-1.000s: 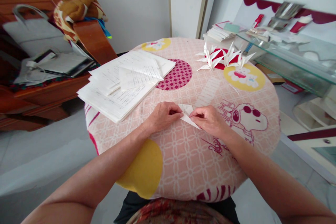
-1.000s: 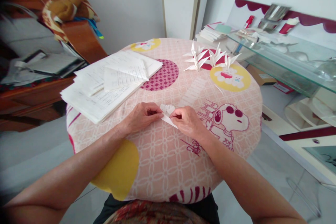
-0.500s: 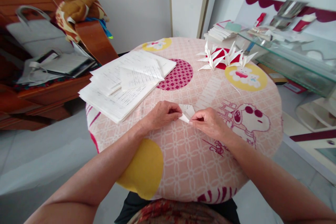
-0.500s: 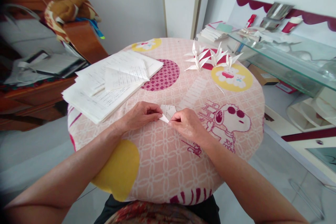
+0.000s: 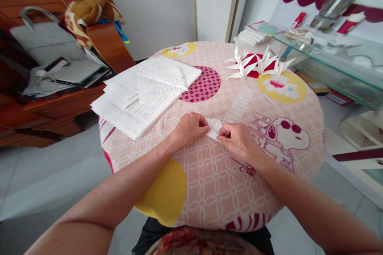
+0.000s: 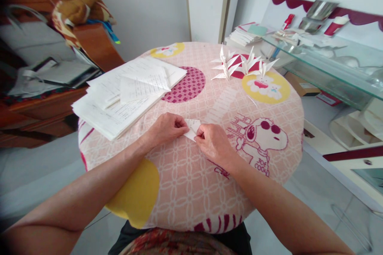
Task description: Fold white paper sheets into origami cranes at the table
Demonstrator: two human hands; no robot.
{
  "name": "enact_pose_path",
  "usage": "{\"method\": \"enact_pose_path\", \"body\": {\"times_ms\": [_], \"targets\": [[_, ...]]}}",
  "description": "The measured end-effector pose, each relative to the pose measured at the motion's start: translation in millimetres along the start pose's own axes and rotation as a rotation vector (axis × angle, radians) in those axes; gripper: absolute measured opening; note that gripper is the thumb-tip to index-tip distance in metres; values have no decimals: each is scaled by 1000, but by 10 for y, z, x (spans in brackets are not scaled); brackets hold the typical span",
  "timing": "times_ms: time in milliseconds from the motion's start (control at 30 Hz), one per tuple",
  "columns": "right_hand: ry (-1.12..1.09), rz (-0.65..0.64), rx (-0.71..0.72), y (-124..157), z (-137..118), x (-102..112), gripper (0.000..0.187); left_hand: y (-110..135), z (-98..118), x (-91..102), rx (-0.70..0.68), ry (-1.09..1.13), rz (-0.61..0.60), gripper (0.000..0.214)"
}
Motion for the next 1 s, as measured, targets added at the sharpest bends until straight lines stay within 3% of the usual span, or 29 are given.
{"method": "enact_pose_path", "body": {"times_ms": [400, 1000], "targets": [[48, 24, 66, 57, -64, 9, 29, -17, 13, 3, 12, -29, -5, 17], [241, -62, 208, 63, -166, -33, 25, -5, 19, -28, -5, -100, 51, 14]]}}
Point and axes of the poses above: each hand's wrist, its own y-axis away from the middle knuckle, its own x-axis out of the back of the hand, z = x × y, the point moved 7 cm from there along -y, towards the middle knuckle, and after that the axes turned 1 degree about x, right-handed, at the moved point
